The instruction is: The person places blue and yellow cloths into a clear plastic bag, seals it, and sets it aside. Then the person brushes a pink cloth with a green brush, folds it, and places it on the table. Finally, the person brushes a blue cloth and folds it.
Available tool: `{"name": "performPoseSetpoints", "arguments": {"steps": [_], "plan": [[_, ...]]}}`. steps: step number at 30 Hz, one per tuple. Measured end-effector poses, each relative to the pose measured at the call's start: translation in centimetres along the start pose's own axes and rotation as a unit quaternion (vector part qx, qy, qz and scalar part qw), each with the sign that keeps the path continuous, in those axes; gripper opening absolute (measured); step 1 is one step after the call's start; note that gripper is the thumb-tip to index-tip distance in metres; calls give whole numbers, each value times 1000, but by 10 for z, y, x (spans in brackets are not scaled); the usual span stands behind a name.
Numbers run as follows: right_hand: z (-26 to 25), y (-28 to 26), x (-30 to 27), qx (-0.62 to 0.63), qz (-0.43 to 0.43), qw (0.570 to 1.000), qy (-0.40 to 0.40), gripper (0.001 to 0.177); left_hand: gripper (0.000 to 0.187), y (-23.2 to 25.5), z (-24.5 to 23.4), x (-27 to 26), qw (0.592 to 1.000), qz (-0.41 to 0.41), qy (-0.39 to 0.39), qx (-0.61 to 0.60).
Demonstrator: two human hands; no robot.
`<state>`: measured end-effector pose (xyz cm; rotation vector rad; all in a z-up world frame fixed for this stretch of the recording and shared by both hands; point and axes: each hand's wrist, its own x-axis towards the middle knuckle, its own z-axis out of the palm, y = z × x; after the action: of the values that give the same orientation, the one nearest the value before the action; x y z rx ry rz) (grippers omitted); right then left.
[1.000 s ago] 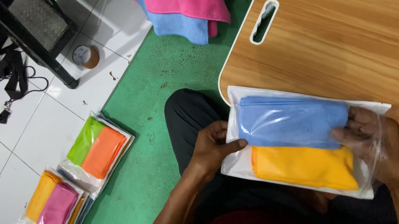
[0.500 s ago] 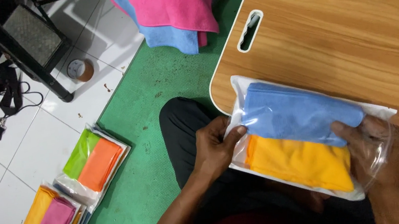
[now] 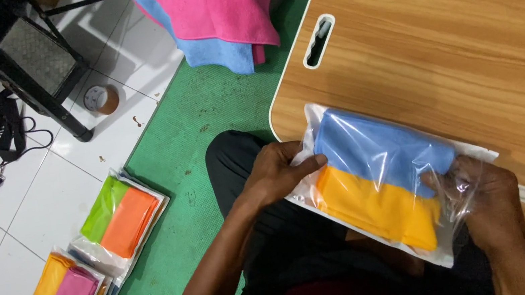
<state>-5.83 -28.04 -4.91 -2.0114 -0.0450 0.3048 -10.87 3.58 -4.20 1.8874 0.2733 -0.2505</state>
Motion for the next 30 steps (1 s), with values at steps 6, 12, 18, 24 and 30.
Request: {"name": "performPoseSetpoints", "arguments": {"steps": [6,12,18,24,30], "plan": [[3,10,-4,46,-19,999,19,55,45,-19,3,9,978,-11,-52,-203],[7,34,7,64,-28,997,39,50,37,-22,24,5,992,-13,40,-115],[9,43,11,306,77,936,154,47,21,-12,23,1,993,72,25,-87],[21,80,2,182,-35,956,227,23,33,-31,12,15,948,17,-151,-280],[17,47,-4,-30,-57,985,162,24,23,-15,20,23,961,-62,-77,-258]]}}
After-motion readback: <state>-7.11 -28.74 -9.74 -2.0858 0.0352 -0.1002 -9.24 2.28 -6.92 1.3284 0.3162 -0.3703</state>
